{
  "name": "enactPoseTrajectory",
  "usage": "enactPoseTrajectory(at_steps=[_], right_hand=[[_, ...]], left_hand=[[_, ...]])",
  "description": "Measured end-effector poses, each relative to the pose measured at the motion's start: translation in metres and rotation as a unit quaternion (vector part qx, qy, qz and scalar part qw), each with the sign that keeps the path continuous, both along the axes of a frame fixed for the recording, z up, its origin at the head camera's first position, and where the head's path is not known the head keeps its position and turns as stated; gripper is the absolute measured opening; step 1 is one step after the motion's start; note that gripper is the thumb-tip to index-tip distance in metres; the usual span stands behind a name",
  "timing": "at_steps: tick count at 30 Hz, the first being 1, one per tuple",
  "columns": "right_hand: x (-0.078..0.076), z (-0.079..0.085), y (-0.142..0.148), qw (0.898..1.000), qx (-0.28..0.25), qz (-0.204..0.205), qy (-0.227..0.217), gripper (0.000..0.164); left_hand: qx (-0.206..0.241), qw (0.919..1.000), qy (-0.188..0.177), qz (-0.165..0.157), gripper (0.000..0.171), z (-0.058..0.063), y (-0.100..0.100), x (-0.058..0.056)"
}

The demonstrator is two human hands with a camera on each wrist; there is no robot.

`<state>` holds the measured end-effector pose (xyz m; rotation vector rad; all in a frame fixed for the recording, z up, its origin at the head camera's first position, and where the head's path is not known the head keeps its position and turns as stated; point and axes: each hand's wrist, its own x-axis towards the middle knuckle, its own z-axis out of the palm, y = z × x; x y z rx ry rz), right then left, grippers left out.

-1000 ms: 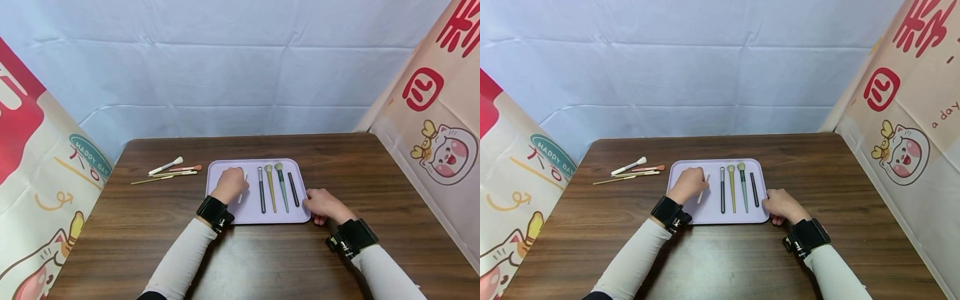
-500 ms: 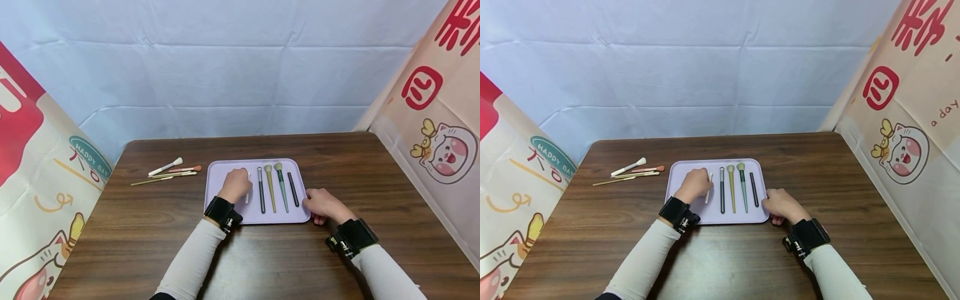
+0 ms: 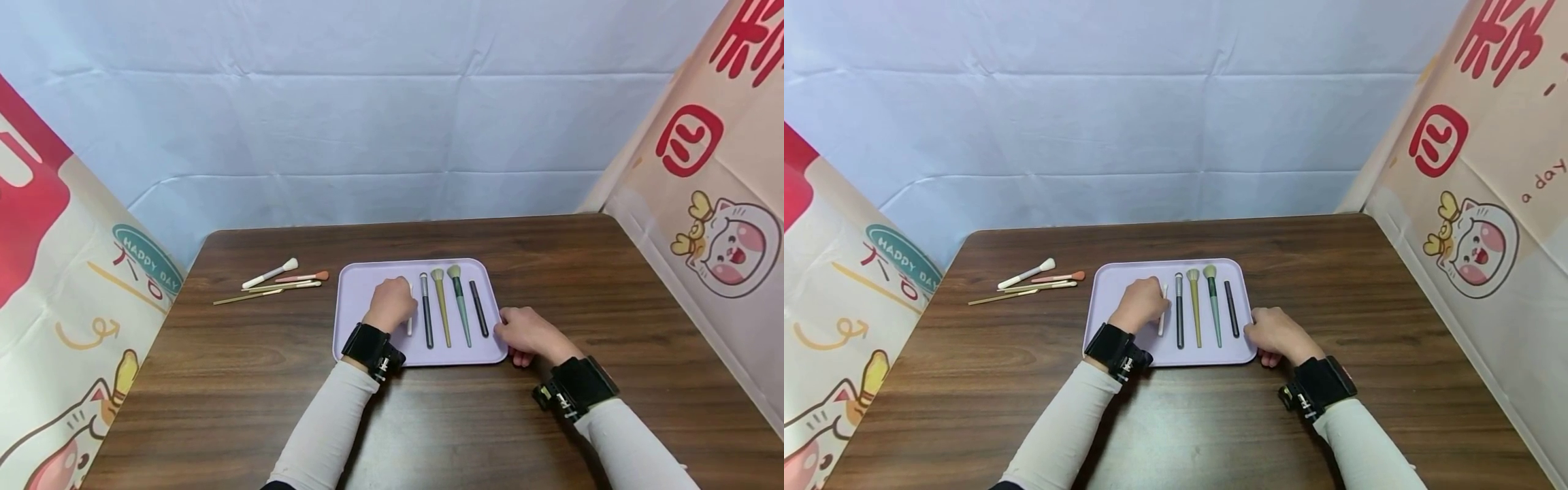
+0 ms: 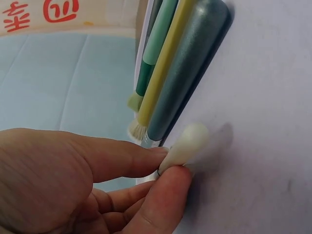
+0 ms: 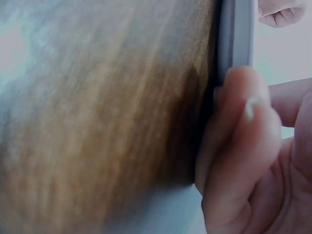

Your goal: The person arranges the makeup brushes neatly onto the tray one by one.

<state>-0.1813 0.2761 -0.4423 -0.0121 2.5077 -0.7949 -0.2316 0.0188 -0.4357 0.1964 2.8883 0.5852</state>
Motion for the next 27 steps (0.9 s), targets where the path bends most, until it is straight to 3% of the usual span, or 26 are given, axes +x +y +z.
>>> enactPoseTrajectory(at_steps=[9,27], right_hand=[[-0.0002,0.0003,0.0001,1.000,-0.001,0.003,0.003,0.015],[-0.0001,0.0006,-0.0001,1.000,0.004,0.004,0.004,0.014]], left_hand=[[0.001,1.0000,0.008,0.004,0.014,0.0011,0.0026,0.0037],[0.009,0.9991,-0.030,0.027,0.023,0.0013,0.0034,0.0010]])
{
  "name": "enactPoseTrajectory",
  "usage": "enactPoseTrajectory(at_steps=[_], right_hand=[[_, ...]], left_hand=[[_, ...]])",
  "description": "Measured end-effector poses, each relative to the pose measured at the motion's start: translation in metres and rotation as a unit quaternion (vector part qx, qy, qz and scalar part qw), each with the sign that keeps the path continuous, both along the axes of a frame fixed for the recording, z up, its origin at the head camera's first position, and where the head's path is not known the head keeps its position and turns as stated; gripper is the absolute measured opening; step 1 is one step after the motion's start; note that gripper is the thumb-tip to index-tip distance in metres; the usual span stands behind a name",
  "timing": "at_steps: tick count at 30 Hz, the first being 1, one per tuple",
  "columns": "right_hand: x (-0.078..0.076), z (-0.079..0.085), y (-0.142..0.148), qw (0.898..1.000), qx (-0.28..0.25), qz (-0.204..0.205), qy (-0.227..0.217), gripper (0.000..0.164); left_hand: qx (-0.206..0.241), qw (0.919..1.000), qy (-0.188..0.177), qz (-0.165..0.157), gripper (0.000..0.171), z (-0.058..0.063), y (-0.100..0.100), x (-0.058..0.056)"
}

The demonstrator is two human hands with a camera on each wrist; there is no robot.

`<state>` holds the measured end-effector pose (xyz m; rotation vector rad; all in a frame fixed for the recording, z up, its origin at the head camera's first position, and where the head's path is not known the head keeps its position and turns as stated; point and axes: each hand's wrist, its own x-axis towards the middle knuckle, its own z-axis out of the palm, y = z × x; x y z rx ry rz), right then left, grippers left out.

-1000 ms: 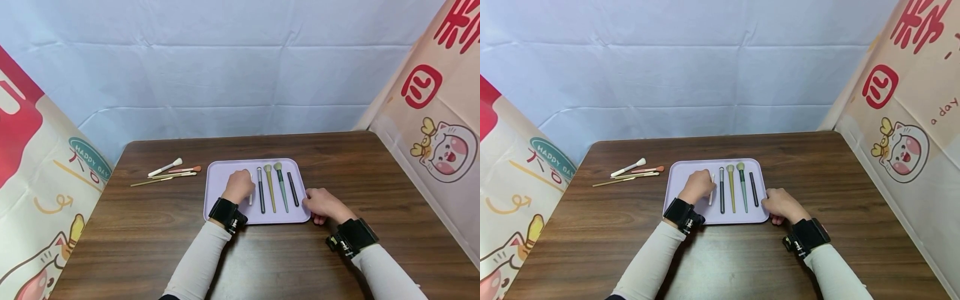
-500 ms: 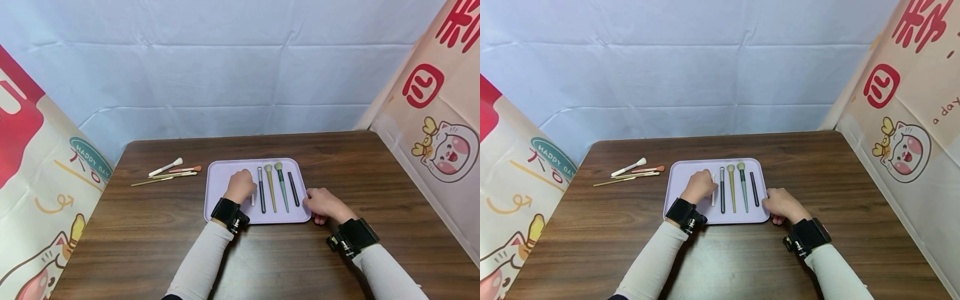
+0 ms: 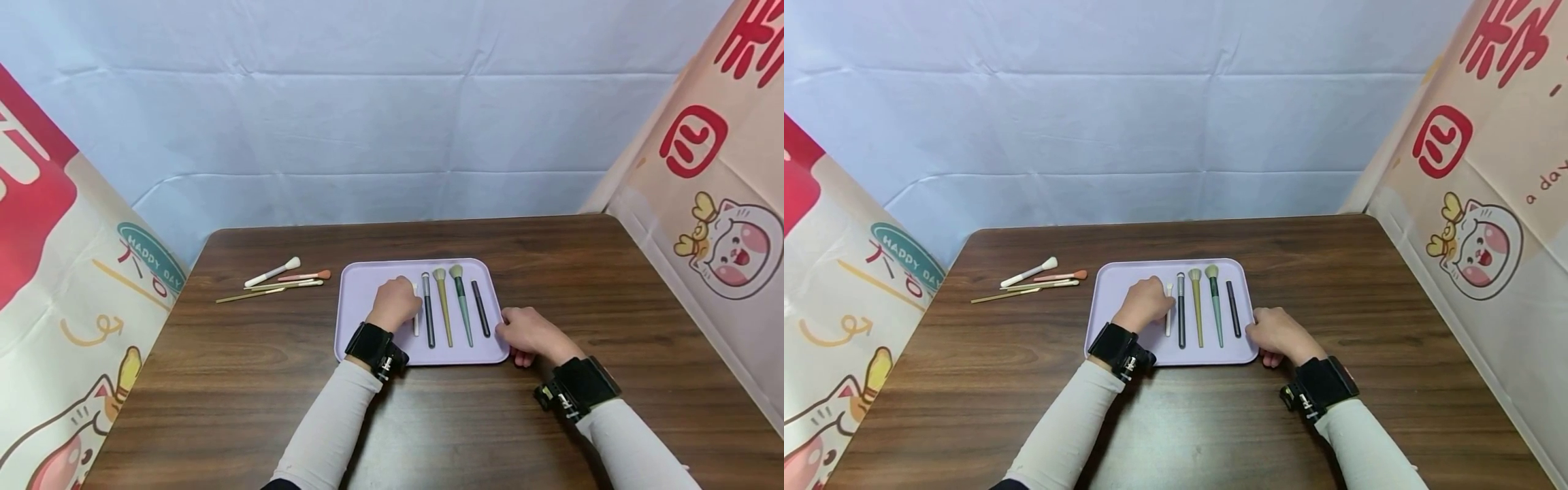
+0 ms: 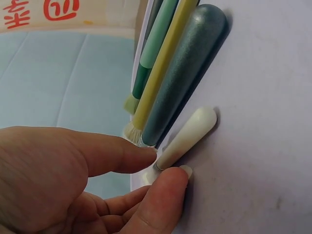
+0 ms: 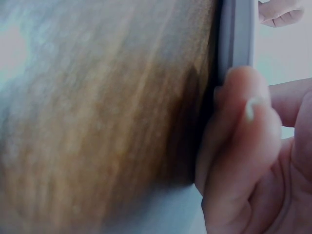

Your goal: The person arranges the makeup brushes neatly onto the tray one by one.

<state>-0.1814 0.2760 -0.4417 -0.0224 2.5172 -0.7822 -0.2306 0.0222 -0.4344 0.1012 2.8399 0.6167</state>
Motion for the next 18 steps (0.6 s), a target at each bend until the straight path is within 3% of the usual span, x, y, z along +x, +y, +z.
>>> enactPoseTrajectory(at_steps=[10,18], right_hand=[[0.000,0.000,0.000,1.000,-0.001,0.003,-0.002,0.015],[0.000,0.000,0.000,1.000,0.001,0.005,-0.005,0.015]], left_hand=[[0.008,1.0000,0.001,0.003,0.026,-0.001,0.000,0.001],[-0.001,0.9991,0.039,-0.013,0.031,0.009,-0.011,0.002]])
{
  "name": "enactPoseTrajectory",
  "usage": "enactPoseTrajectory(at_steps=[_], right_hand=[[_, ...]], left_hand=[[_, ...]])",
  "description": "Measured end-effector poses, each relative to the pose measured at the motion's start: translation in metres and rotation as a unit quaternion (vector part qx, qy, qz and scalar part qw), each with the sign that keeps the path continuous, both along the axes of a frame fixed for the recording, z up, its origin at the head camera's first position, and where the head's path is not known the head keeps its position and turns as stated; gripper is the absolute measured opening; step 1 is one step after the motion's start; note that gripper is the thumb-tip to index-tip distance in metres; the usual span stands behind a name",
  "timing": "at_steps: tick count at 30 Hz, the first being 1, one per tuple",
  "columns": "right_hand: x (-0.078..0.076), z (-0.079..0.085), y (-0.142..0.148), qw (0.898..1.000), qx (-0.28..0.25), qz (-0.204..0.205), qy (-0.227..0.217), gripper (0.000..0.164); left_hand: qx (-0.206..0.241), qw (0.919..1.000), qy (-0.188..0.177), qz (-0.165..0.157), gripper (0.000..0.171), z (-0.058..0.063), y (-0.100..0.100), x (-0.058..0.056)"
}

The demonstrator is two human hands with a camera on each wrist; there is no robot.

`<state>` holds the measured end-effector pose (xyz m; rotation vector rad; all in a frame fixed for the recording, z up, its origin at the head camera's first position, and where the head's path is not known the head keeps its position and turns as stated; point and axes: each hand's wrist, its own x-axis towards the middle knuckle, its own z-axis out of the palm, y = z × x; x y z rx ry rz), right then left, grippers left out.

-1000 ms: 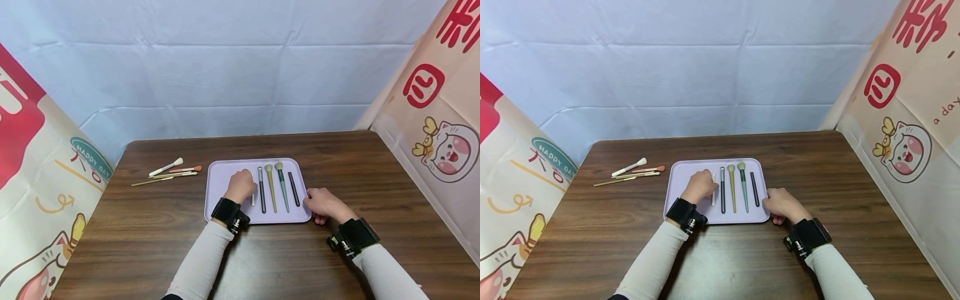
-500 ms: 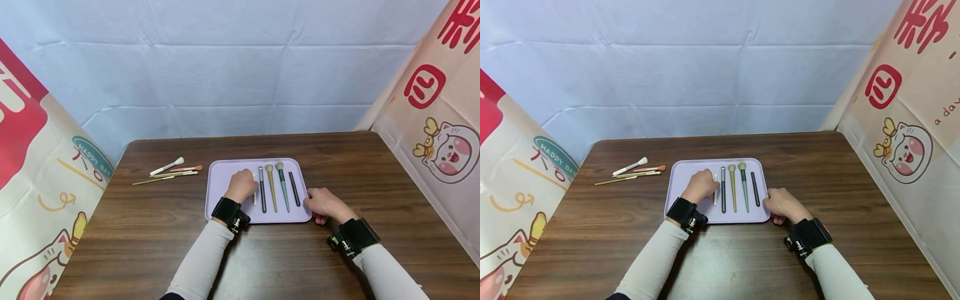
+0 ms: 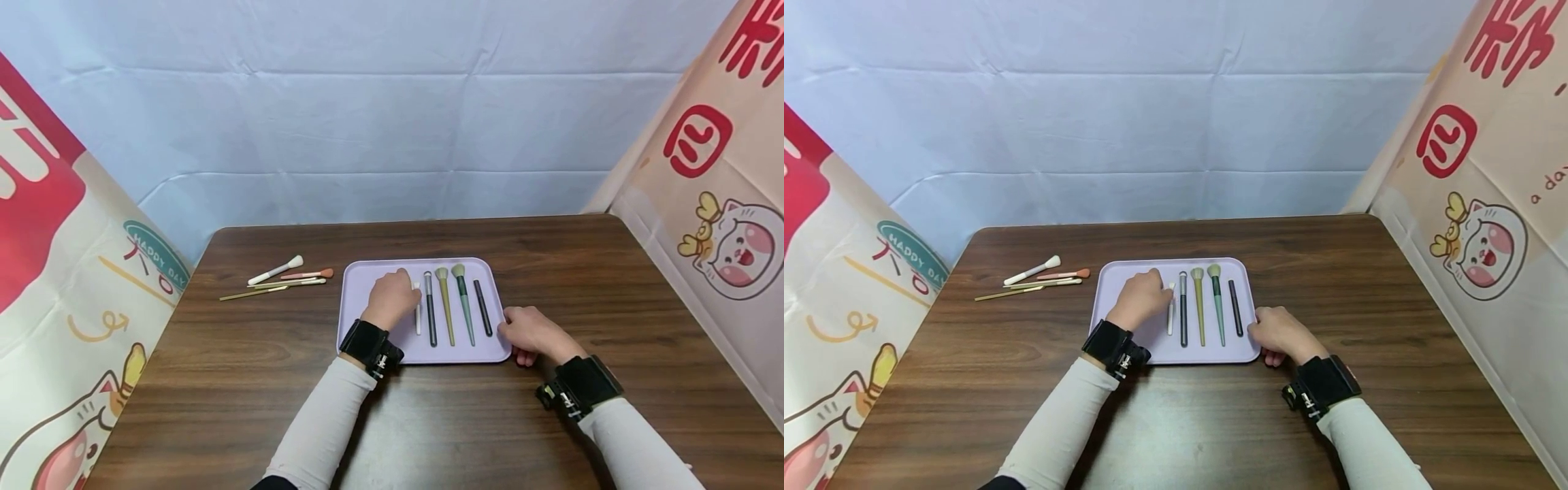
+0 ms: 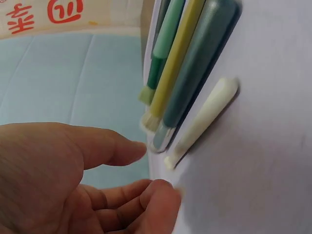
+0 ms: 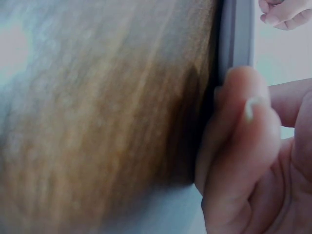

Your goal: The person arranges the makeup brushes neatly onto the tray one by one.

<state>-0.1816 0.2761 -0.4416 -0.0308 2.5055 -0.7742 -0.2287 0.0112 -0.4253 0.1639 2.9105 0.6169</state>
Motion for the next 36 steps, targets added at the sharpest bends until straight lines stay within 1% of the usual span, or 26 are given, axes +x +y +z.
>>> enactPoseTrajectory(at_steps=[4,9,13,17,18,24,31,36], right_hand=[[0.000,0.000,0.000,1.000,-0.001,0.001,0.000,0.015],[0.001,0.000,0.001,1.000,-0.001,0.001,0.003,0.015],[0.001,0.000,0.000,1.000,-0.002,0.002,0.004,0.015],[0.000,-0.001,0.000,1.000,-0.003,0.003,0.005,0.014],[0.000,-0.001,0.000,1.000,-0.003,0.002,0.005,0.014],[0.000,0.000,0.001,1.000,-0.001,0.003,0.006,0.014],[0.000,-0.001,0.000,1.000,-0.003,0.003,0.003,0.015],[0.000,0.000,0.000,1.000,-0.003,0.001,0.005,0.014]], left_hand=[[-0.026,0.9994,0.021,-0.008,0.030,0.007,-0.011,0.000],[-0.036,0.9975,0.054,-0.028,0.024,0.011,-0.028,0.000],[-0.048,0.9959,0.066,-0.038,0.030,0.015,-0.043,0.001],[-0.062,0.9952,0.063,-0.041,0.036,0.018,-0.064,0.004],[-0.066,0.9945,0.069,-0.044,0.037,0.019,-0.070,0.005],[-0.074,0.9939,0.077,-0.027,0.039,0.018,-0.104,0.009],[-0.092,0.9936,0.062,-0.018,0.043,0.013,-0.142,0.013],[-0.099,0.9934,0.058,-0.006,0.045,0.011,-0.169,0.013]])
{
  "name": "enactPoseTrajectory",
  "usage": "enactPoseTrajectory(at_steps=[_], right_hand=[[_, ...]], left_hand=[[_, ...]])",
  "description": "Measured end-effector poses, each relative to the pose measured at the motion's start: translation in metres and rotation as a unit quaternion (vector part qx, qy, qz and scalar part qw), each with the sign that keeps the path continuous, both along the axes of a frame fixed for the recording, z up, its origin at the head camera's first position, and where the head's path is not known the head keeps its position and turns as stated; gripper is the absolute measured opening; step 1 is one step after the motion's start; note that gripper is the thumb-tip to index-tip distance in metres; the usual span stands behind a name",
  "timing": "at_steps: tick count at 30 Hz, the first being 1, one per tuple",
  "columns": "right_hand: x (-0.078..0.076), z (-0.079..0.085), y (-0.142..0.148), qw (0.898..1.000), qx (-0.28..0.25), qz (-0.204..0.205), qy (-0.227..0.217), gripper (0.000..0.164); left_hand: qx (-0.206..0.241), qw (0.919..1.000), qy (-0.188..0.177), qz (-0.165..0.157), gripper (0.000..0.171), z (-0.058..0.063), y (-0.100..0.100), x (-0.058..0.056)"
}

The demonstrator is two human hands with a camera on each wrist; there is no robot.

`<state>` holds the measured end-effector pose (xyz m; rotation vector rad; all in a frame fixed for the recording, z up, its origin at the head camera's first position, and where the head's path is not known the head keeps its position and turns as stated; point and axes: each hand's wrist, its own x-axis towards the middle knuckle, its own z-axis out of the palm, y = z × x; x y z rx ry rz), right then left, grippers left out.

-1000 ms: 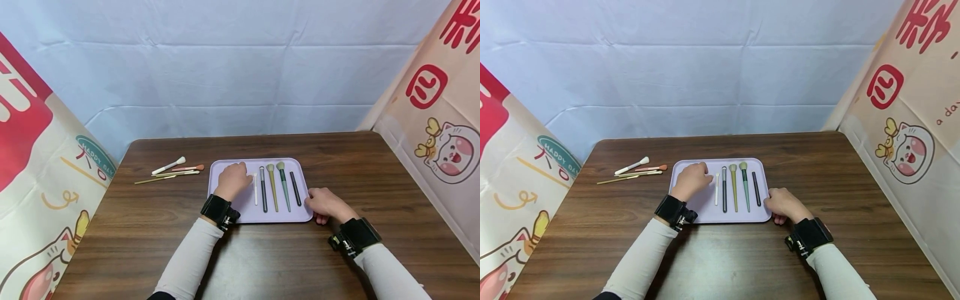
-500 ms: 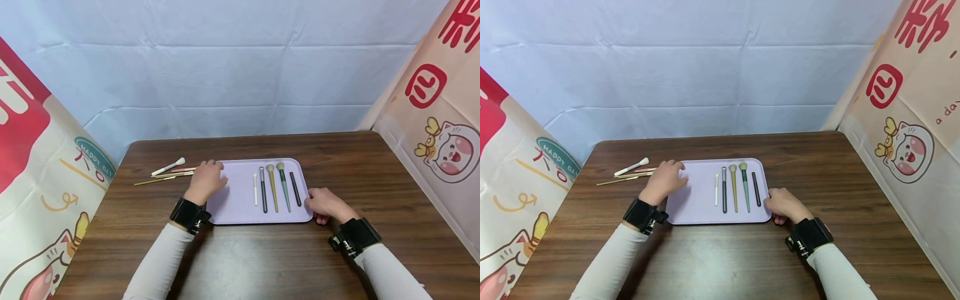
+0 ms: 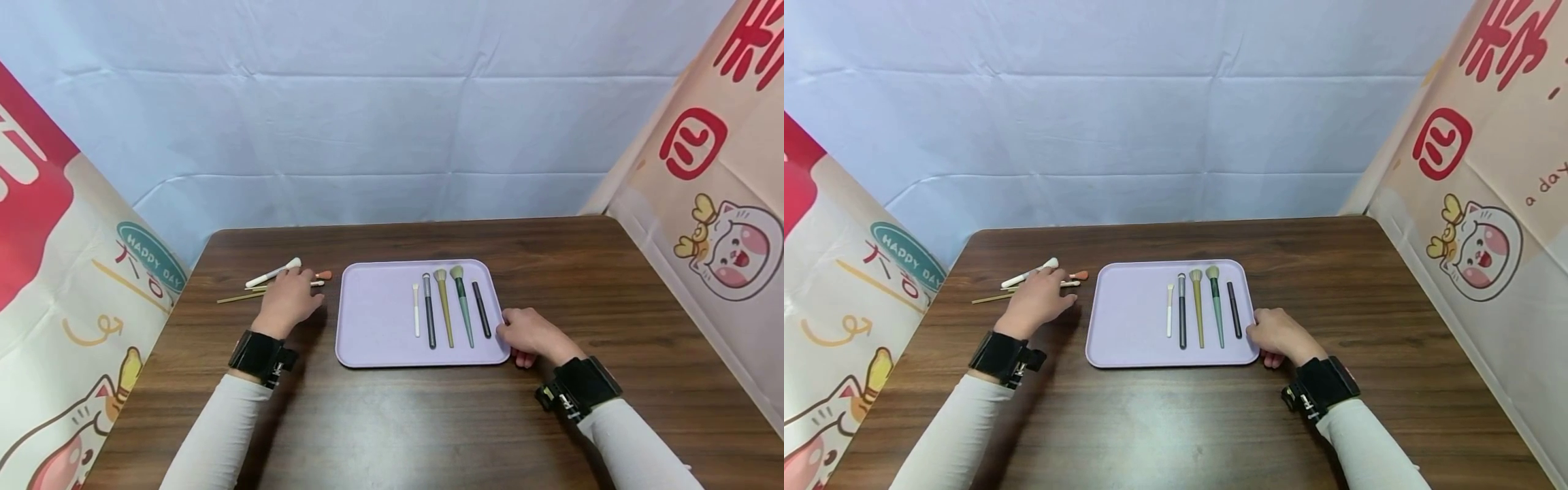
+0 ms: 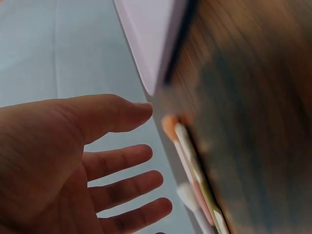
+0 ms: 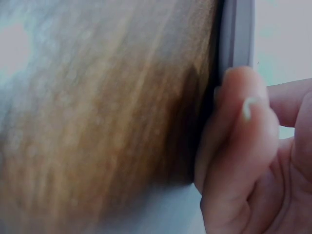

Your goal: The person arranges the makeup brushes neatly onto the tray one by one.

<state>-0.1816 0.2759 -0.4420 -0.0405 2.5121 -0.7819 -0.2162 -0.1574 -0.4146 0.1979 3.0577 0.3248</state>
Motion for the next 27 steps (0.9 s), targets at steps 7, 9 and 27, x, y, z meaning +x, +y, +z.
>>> enactPoseTrajectory(at_steps=[7,9,27], right_hand=[[0.002,0.001,-0.002,1.000,-0.002,-0.002,0.000,0.014],[0.002,0.002,-0.002,1.000,-0.002,-0.002,0.000,0.014],[0.002,0.001,-0.001,1.000,0.001,-0.007,0.001,0.014]], left_hand=[[-0.008,0.9999,0.003,0.015,0.044,-0.003,-0.033,0.003],[-0.009,0.9997,0.002,0.022,0.045,-0.003,-0.041,0.005],[-0.008,0.9988,-0.019,0.044,0.042,-0.016,-0.094,0.003]])
